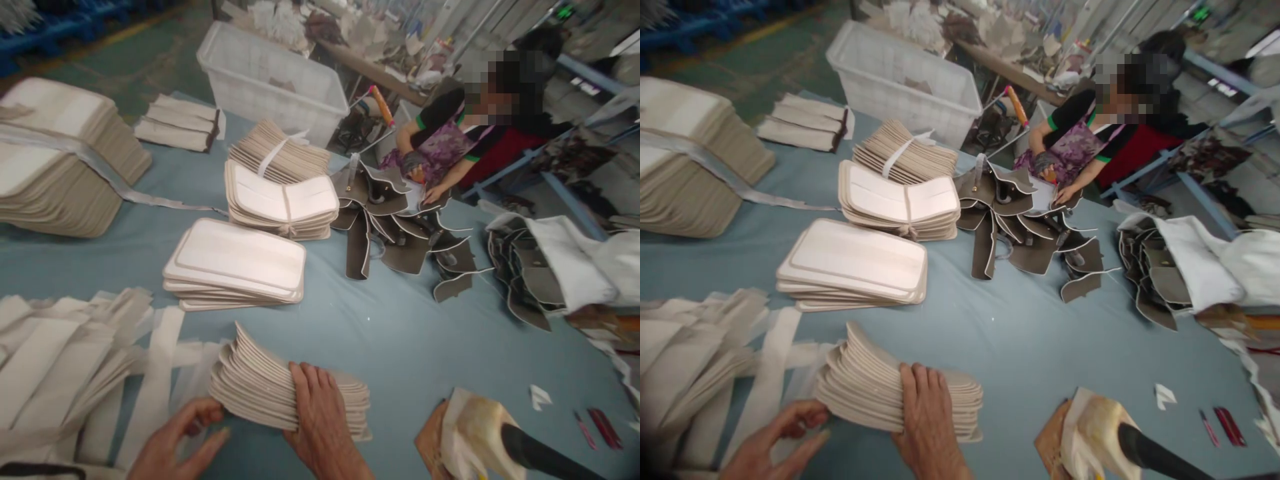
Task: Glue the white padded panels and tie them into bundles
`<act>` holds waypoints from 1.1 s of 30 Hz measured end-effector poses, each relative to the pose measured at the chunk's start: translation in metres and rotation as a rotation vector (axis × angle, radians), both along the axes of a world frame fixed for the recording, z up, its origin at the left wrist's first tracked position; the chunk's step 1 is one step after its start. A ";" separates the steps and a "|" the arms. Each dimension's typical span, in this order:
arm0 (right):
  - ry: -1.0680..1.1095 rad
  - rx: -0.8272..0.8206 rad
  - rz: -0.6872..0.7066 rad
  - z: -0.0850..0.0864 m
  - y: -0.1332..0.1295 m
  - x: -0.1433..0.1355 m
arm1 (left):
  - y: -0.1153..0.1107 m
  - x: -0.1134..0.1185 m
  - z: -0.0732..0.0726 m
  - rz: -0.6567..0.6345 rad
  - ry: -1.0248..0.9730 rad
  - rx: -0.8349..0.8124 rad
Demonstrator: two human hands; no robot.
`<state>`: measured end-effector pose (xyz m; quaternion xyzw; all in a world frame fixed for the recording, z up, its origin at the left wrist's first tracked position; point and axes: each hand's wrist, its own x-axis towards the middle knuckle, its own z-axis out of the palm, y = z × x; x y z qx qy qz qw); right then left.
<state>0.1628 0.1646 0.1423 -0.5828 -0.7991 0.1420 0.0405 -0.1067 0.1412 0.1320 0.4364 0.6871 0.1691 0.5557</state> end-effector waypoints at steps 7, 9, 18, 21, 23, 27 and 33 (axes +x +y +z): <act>0.020 0.098 -0.015 0.004 -0.005 0.019 | 0.070 -0.026 -0.008 0.175 -0.103 0.277; 0.024 0.103 0.006 0.005 -0.007 0.024 | 0.092 -0.014 -0.015 0.150 -0.319 0.272; 0.006 0.132 0.065 0.007 -0.014 0.052 | 0.100 0.007 -0.036 -0.020 -0.509 0.195; -0.006 0.151 0.080 0.006 -0.017 0.057 | 0.093 0.009 -0.034 -0.091 -0.454 0.152; -0.018 0.160 0.085 0.006 -0.019 0.057 | 0.090 0.011 -0.035 -0.122 -0.445 0.140; -0.024 0.169 0.083 0.006 -0.021 0.053 | 0.085 0.012 -0.038 -0.076 -0.499 0.205; -0.036 0.132 0.068 0.007 -0.024 0.051 | 0.075 0.010 -0.037 -0.095 -0.554 0.148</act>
